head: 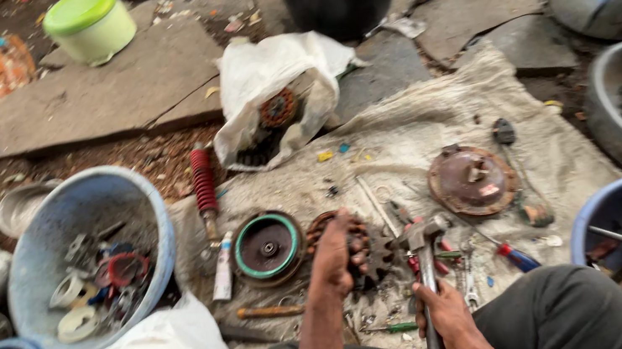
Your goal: The person sits on the ground and uses a screwdriver and hammer to disassemble a circular mechanical component. They remove screws, separate the housing, and extract internal parts, placing them into a nearby basin.
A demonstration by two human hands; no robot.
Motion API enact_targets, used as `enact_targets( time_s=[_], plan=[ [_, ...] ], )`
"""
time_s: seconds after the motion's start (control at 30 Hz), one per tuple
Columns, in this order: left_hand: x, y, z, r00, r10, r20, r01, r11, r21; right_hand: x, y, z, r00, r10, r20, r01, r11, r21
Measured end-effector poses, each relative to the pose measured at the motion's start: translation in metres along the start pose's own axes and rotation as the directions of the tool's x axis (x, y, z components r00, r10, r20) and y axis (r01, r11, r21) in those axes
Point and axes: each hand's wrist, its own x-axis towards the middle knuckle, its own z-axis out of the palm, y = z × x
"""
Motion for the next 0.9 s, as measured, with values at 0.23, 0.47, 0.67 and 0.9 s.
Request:
enact_targets(
  time_s=[0.23, 0.47, 0.67, 0.9],
  plan=[
    [0.023, -0.028, 0.003, 1.000, 0.002, 0.008, -0.004, 0.970, 0.242, 0.038, 0.016, -0.011, 0.989, 0.104, -0.101, -0.094, 0.991, 0.093],
    [0.014, -0.026, -0.007, 0.972, 0.218, 0.089, -0.177, 0.430, 0.885, 0.062, 0.053, -0.017, 0.983, 0.152, -0.104, -0.159, 0.986, -0.059],
    [-0.011, -0.003, -0.042, 0.992, 0.116, -0.053, -0.014, 0.509, 0.861, 0.050, 0.043, -0.008, 0.973, -0.109, -0.203, -0.007, 0.867, -0.499],
    [0.035, 0.008, -0.120, 0.843, 0.360, -0.400, 0.405, 0.064, 0.912, -0.006, 0.003, 0.020, 0.978, -0.194, -0.082, 0.095, 0.751, -0.654]
  ],
)
